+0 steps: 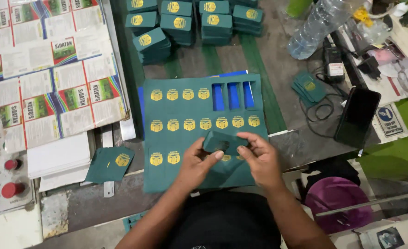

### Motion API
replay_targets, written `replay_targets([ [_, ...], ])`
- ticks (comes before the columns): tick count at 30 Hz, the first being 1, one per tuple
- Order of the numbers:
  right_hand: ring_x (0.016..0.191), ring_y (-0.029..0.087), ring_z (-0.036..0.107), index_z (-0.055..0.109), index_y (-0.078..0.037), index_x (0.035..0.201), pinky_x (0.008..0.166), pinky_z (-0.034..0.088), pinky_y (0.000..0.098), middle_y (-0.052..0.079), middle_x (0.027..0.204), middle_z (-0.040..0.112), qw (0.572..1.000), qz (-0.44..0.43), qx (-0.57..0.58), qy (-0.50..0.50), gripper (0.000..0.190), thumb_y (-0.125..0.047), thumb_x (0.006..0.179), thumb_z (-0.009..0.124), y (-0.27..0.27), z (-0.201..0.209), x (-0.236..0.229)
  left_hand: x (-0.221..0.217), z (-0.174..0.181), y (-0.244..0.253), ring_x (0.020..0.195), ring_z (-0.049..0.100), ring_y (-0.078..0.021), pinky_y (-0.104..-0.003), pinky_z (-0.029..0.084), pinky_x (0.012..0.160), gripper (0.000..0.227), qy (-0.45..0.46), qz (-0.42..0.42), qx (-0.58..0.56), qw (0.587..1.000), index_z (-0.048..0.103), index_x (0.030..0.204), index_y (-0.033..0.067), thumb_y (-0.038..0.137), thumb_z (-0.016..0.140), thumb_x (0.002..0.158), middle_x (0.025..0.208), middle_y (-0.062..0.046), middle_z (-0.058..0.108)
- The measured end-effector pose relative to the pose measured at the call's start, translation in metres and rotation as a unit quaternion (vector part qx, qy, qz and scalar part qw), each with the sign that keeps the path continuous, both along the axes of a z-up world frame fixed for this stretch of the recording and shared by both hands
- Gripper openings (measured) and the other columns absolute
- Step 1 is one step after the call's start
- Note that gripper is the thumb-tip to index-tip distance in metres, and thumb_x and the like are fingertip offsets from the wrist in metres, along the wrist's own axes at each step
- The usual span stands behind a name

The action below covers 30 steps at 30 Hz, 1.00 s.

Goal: The person is assembling small green booklets at a cluttered workbench. They pick up a booklet, insert a blue rectangular insert into a slot, and then place the finished item into a stack. The person repeats this process for several booklets, occasionally adjusting the stack or the sheet of booklets on the table.

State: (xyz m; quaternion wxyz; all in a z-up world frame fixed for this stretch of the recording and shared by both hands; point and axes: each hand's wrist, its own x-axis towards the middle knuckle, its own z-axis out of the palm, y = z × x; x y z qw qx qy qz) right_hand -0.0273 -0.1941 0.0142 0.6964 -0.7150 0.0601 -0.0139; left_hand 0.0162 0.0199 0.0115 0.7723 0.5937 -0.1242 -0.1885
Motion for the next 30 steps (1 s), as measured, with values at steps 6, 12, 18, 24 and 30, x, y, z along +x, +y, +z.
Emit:
replay_targets([
  [6, 0.117, 0.026, 0.062, 0.06, -0.001, 0.132, 0.098, 0.05, 0.0377, 0.015, 0.127, 0.066, 0.982, 0.034, -0.15, -0.108, 0.042, -0.005, 0.092, 0.071, 0.005, 0.055, 0.009, 0.026, 0.063, 0.005, 0.093, 0.065, -0.0351, -0.043, 0.05, 0.082, 0.032, -0.432, 0.038, 0.269, 0.86, 0.061, 0.107, -0.0007, 0.011, 0.077, 0.082, 0.102, -0.016, 0.068],
  [12, 0.112, 0.036, 0.063, 0.056, -0.004, 0.14, 0.095, 0.049, 0.047, 0.017, 0.121, 0.067, 0.864, 0.135, -0.426, -0.232, 0.061, -0.012, 0.083, 0.078, 0.007, 0.079, 0.009, 0.049, 0.085, 0.002, 0.084, 0.066, -0.036, -0.046, 0.05, 0.08, 0.025, -0.55, -0.169, 0.408, 0.709, 0.062, 0.097, -0.0012, 0.014, 0.072, 0.079, 0.087, -0.016, 0.065],
  [18, 0.104, 0.031, 0.069, 0.062, -0.005, 0.138, 0.089, 0.055, 0.0412, 0.016, 0.115, 0.071, 0.877, 0.049, -0.428, -0.211, 0.054, -0.008, 0.087, 0.077, -0.014, 0.044, 0.033, 0.102, 0.091, 0.0, 0.086, 0.067, -0.0379, -0.049, 0.05, 0.082, 0.037, -0.498, -0.156, 0.323, 0.79, 0.068, 0.105, 0.0032, 0.025, 0.08, 0.077, 0.091, -0.015, 0.071],
  [24, 0.098, 0.014, 0.069, 0.066, -0.002, 0.133, 0.084, 0.056, 0.0293, 0.006, 0.113, 0.073, 0.989, -0.121, -0.082, -0.031, 0.038, -0.005, 0.095, 0.067, -0.092, -0.008, 0.118, 0.198, -0.025, 0.009, 0.088, 0.068, -0.0362, -0.047, 0.053, 0.076, 0.02, -0.318, 0.234, 0.372, 0.84, 0.067, 0.098, 0.0047, 0.024, 0.072, 0.098, 0.095, -0.016, 0.071],
  [30, 0.087, 0.017, 0.07, 0.061, -0.003, 0.131, 0.07, 0.057, 0.0324, 0.005, 0.107, 0.072, 0.969, -0.159, 0.187, -0.02, 0.035, -0.009, 0.098, 0.07, -0.157, -0.026, 0.25, 0.205, -0.042, 0.002, 0.098, 0.062, -0.0385, -0.05, 0.043, 0.086, 0.017, -0.394, 0.311, 0.443, 0.743, 0.069, 0.096, 0.004, 0.021, 0.071, 0.094, 0.102, -0.016, 0.07],
])
